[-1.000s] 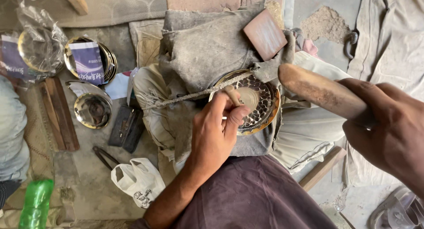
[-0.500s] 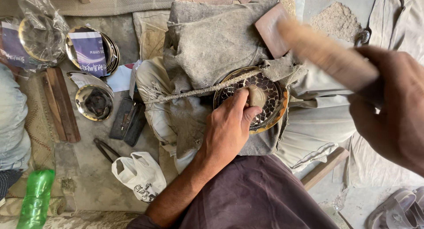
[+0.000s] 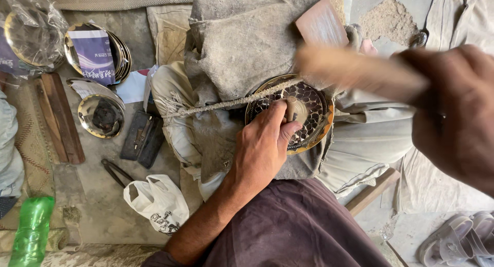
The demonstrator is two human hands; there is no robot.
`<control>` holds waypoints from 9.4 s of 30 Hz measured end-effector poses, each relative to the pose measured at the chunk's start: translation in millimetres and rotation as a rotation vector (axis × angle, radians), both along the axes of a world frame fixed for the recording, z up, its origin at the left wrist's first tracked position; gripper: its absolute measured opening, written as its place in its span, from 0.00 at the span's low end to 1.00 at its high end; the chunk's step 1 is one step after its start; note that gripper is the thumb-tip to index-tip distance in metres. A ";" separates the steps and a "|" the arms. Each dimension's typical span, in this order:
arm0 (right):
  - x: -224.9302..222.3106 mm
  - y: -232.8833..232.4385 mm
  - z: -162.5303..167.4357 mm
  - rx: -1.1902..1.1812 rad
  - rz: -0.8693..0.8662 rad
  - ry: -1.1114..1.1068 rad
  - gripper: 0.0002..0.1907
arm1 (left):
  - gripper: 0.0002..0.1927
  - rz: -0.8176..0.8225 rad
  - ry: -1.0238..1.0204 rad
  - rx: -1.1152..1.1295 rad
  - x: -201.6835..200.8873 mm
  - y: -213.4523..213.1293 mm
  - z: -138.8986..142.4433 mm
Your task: The person sits on the floor with a decorative brass plate resting on a cloth-covered sandbag on their lap. They hold a small punch against the plate's patterned surface and repeatedly strike it with a wooden mallet, repositioning the punch to work different areas of the design.
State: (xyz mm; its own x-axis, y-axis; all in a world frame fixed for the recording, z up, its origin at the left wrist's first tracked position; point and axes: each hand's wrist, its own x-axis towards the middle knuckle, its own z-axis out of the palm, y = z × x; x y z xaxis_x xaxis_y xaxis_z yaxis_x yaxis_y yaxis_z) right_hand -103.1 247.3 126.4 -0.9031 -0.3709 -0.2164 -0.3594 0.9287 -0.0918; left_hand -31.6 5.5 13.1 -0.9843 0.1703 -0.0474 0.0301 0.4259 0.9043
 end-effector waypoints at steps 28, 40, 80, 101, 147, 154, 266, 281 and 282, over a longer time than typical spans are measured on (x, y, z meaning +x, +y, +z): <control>3.0 0.2 -2.4 0.103 0.013 0.003 0.24 | 0.15 0.003 0.034 0.009 0.6 -1.7 -1.4; 20.9 -6.0 -3.7 0.078 -0.015 0.017 0.22 | 0.16 -0.010 0.032 0.017 2.3 -1.1 -9.1; 12.5 14.9 -21.5 0.233 0.152 0.046 0.22 | 0.18 -0.103 0.002 -0.021 -5.1 -11.9 -11.6; 29.8 34.2 -35.8 0.104 0.123 0.063 0.18 | 0.17 -0.146 -0.077 0.026 -12.2 -17.7 -4.8; 46.5 -5.4 -10.7 0.022 -0.136 -0.047 0.27 | 0.15 -0.258 -0.056 -0.019 -24.8 -25.8 -4.6; 45.2 -17.6 -5.7 0.156 -0.168 -0.093 0.27 | 0.18 -0.269 -0.098 -0.025 -27.6 -24.6 -5.8; 8.7 17.6 -18.3 -0.338 -0.167 -0.070 0.22 | 0.18 0.067 0.129 -0.093 -1.9 -2.3 -8.3; 2.8 11.1 -20.9 -0.076 0.037 0.069 0.09 | 0.18 0.062 0.110 -0.091 -0.2 -4.2 -12.1; 2.0 8.8 -18.7 -0.082 -0.022 0.014 0.09 | 0.18 0.059 0.112 -0.097 -0.7 -4.3 -11.8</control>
